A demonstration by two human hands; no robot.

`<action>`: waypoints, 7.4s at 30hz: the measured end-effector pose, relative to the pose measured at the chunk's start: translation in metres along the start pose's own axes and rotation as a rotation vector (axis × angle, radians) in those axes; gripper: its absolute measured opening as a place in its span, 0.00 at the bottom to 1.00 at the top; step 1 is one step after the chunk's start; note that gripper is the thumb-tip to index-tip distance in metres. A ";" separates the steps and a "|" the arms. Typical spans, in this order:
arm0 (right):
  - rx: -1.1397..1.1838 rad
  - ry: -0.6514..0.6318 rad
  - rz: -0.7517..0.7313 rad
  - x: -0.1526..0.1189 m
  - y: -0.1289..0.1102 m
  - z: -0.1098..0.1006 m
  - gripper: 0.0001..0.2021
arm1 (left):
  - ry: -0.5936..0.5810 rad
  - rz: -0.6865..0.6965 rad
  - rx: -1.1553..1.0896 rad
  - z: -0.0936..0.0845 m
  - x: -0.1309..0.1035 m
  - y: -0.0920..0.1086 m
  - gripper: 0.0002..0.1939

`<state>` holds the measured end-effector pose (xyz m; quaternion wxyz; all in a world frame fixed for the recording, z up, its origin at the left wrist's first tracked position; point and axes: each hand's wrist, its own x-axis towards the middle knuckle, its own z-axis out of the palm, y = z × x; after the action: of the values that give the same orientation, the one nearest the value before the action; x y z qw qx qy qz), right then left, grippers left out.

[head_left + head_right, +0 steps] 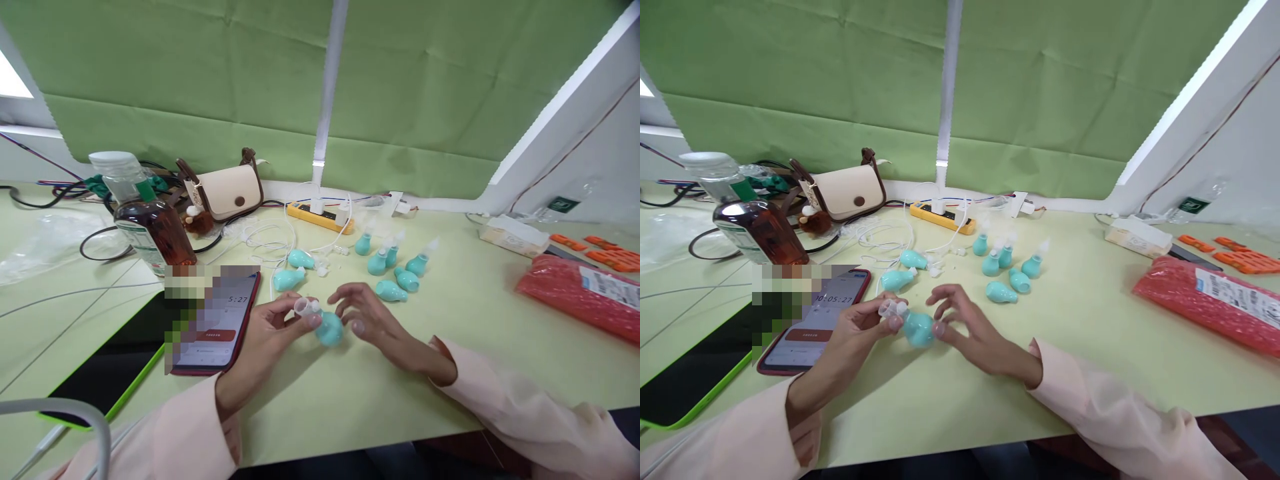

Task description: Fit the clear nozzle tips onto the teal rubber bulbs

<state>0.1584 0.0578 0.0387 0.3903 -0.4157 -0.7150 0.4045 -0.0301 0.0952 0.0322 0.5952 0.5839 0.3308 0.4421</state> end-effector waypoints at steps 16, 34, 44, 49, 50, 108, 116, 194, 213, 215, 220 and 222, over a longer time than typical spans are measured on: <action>-0.912 -0.145 -0.242 0.061 0.031 0.017 0.19 | -0.608 -0.482 -0.230 0.011 -0.014 -0.007 0.07; 0.027 -0.040 0.131 0.041 0.020 -0.021 0.09 | -0.344 -0.335 -0.059 0.010 -0.010 0.002 0.06; 0.683 -0.080 0.287 0.013 0.019 -0.007 0.10 | -0.390 -0.243 0.036 0.012 -0.010 -0.006 0.06; 0.562 -0.001 0.207 0.013 0.016 -0.005 0.11 | -0.397 -0.291 0.058 0.012 -0.010 -0.006 0.06; 0.535 0.005 0.208 0.013 0.016 -0.005 0.12 | -0.402 -0.300 0.059 0.012 -0.010 -0.006 0.06; 0.006 0.382 0.073 0.014 -0.011 -0.038 0.09 | -0.288 -0.024 0.311 0.007 -0.020 -0.001 0.31; -0.566 0.709 0.037 0.028 0.020 -0.089 0.10 | -0.254 0.014 0.369 0.009 -0.018 -0.010 0.13; -0.593 -0.019 -0.064 0.103 0.036 0.025 0.08 | -0.109 -0.246 -0.043 0.013 -0.010 -0.022 0.19; -0.237 0.224 -0.241 0.002 0.018 0.013 0.07 | -0.073 -0.416 -0.339 0.007 -0.006 -0.017 0.22; -0.304 0.234 -0.309 0.002 0.019 0.013 0.07 | -0.086 -0.414 -0.340 0.007 -0.007 -0.017 0.21; -0.596 0.245 -0.491 -0.001 0.021 0.012 0.10 | -0.100 -0.408 -0.342 0.007 -0.007 -0.019 0.18; -0.752 0.219 -0.530 -0.004 0.022 0.011 0.12 | -0.094 -0.411 -0.343 0.006 -0.007 -0.019 0.18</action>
<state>0.1556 0.0589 0.0141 0.3754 -0.3717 -0.8480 -0.0424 -0.0243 0.0876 0.0129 0.7774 0.4151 0.3347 0.3337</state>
